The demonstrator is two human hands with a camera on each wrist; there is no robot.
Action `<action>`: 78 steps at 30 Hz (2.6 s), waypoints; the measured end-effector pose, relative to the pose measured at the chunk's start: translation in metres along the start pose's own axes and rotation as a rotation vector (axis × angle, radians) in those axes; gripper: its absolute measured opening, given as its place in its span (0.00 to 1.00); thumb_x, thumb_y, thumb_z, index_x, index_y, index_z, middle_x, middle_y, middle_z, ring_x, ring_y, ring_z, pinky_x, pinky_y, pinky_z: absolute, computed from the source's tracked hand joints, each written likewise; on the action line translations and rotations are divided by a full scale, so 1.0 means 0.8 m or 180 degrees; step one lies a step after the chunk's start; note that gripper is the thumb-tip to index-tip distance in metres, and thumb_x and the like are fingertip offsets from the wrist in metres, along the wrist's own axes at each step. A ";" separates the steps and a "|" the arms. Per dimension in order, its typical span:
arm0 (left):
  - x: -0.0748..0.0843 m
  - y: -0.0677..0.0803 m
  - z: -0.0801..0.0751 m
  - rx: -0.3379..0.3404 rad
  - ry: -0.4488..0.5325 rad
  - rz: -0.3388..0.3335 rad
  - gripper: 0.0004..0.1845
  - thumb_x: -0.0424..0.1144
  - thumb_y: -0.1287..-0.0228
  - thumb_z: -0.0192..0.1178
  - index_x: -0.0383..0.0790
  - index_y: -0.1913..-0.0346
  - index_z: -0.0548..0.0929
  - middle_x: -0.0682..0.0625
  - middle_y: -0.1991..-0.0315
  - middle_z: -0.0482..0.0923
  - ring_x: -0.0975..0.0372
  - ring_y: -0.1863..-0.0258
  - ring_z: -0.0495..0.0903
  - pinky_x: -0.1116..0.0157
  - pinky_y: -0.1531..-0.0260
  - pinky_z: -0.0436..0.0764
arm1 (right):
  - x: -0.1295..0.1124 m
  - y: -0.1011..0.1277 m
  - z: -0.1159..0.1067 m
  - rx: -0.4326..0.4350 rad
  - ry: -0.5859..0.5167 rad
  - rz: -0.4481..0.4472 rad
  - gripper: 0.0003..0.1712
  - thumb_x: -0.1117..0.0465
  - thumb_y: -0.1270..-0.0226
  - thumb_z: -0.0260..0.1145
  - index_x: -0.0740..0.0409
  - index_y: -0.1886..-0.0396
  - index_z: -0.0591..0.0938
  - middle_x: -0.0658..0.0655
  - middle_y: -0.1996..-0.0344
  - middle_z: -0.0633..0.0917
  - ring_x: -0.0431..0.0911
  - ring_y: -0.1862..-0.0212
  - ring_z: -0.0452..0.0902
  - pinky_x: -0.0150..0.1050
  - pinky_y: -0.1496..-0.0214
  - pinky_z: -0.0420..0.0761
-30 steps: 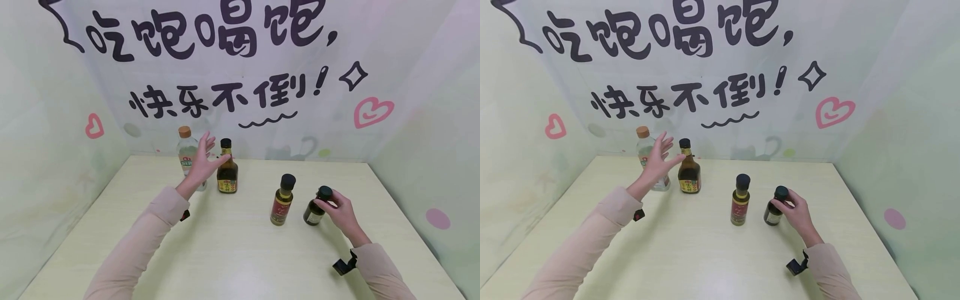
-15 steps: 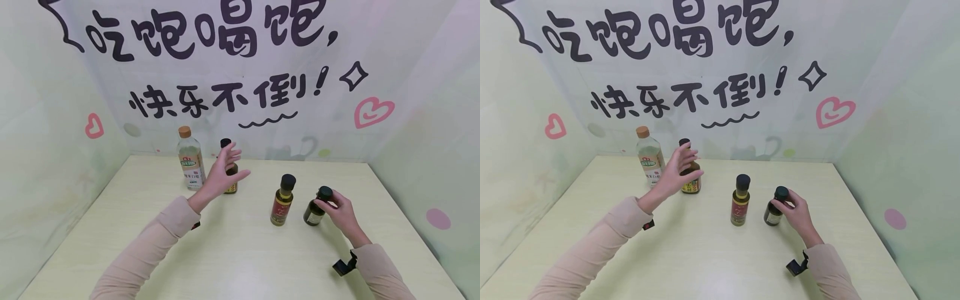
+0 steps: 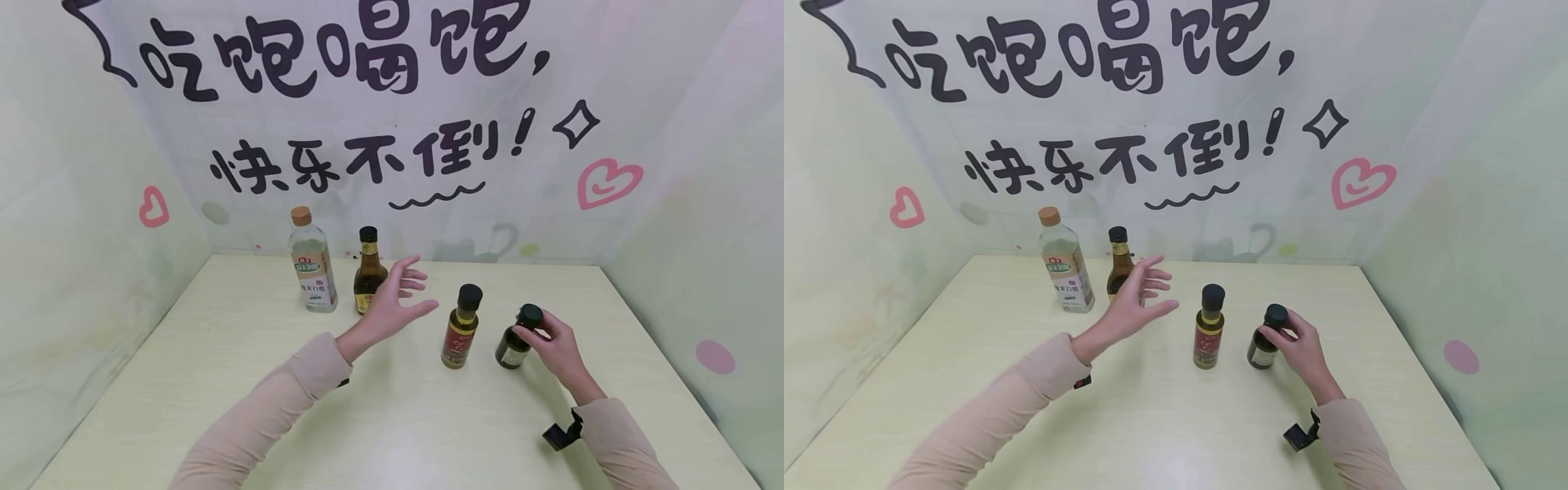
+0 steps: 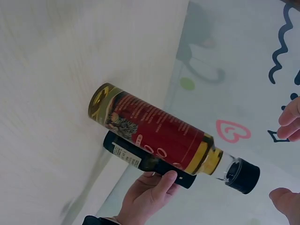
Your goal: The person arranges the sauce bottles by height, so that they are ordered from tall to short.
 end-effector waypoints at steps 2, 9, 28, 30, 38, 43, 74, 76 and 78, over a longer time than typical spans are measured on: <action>-0.004 0.000 0.010 -0.0059 0.0024 -0.0050 0.37 0.31 0.46 0.62 0.35 0.35 0.55 0.39 0.49 0.70 0.49 0.50 0.71 0.53 0.48 0.68 | -0.001 0.000 0.000 -0.0002 0.0000 -0.0008 0.16 0.73 0.44 0.63 0.77 0.57 0.73 0.37 0.66 0.78 0.28 0.62 0.73 0.20 0.58 0.72; -0.039 -0.015 0.050 -0.0242 -0.0064 -0.0119 0.39 0.37 0.47 0.65 0.41 0.34 0.56 0.45 0.48 0.70 0.55 0.49 0.71 0.58 0.49 0.69 | -0.001 0.000 0.000 0.0004 -0.0005 -0.0014 0.16 0.74 0.45 0.63 0.77 0.57 0.73 0.36 0.66 0.78 0.28 0.62 0.73 0.20 0.59 0.72; -0.063 -0.025 0.094 -0.0324 -0.0326 -0.0115 0.36 0.41 0.46 0.64 0.43 0.36 0.59 0.49 0.50 0.70 0.61 0.49 0.69 0.61 0.49 0.70 | 0.007 -0.001 0.000 0.0017 -0.0111 -0.0045 0.16 0.75 0.46 0.63 0.77 0.57 0.73 0.37 0.66 0.78 0.28 0.62 0.73 0.20 0.59 0.73; -0.064 -0.027 0.096 -0.0322 -0.0347 -0.0086 0.35 0.40 0.45 0.63 0.42 0.36 0.59 0.49 0.49 0.70 0.62 0.49 0.69 0.61 0.49 0.70 | 0.007 -0.002 0.000 0.0020 -0.0128 -0.0049 0.16 0.76 0.46 0.63 0.78 0.57 0.73 0.37 0.66 0.78 0.28 0.62 0.73 0.21 0.59 0.73; -0.074 -0.032 0.096 -0.0314 -0.0525 -0.0043 0.24 0.40 0.44 0.62 0.39 0.45 0.69 0.50 0.55 0.73 0.62 0.54 0.72 0.65 0.53 0.72 | 0.006 -0.002 0.002 0.0039 -0.0189 -0.0061 0.15 0.76 0.46 0.63 0.75 0.58 0.75 0.39 0.66 0.79 0.29 0.62 0.74 0.21 0.59 0.73; -0.079 -0.035 0.101 -0.0392 -0.0631 0.0025 0.21 0.41 0.44 0.63 0.37 0.49 0.71 0.49 0.57 0.72 0.62 0.56 0.72 0.68 0.54 0.72 | 0.005 0.000 0.001 0.0057 -0.0193 -0.0046 0.15 0.75 0.46 0.63 0.76 0.58 0.74 0.40 0.66 0.79 0.30 0.62 0.74 0.21 0.58 0.73; -0.039 -0.017 0.093 -0.0580 -0.0139 -0.0399 0.16 0.32 0.40 0.57 0.33 0.49 0.70 0.42 0.53 0.75 0.55 0.50 0.72 0.57 0.48 0.70 | 0.035 -0.004 -0.003 0.0016 -0.0226 0.0020 0.17 0.73 0.45 0.63 0.69 0.54 0.75 0.40 0.63 0.79 0.32 0.60 0.74 0.23 0.57 0.74; -0.050 -0.020 0.096 -0.0575 -0.0115 -0.0419 0.17 0.32 0.40 0.57 0.34 0.49 0.70 0.43 0.52 0.75 0.56 0.50 0.72 0.57 0.48 0.69 | 0.041 -0.004 -0.003 0.0009 -0.0234 0.0030 0.17 0.72 0.45 0.64 0.68 0.53 0.75 0.39 0.63 0.79 0.32 0.59 0.74 0.23 0.57 0.74; -0.063 -0.023 0.099 -0.0567 -0.0094 -0.0436 0.17 0.34 0.40 0.58 0.36 0.48 0.70 0.45 0.52 0.75 0.57 0.50 0.72 0.57 0.47 0.69 | 0.044 -0.004 -0.004 0.0009 -0.0239 0.0040 0.18 0.71 0.45 0.64 0.67 0.53 0.75 0.39 0.62 0.79 0.32 0.59 0.74 0.23 0.57 0.74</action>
Point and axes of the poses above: each hand's wrist, its own y-axis away from the middle knuckle, its own z-axis out of the palm, x = y × z, the point moved 7 cm from there along -y, towards the middle knuckle
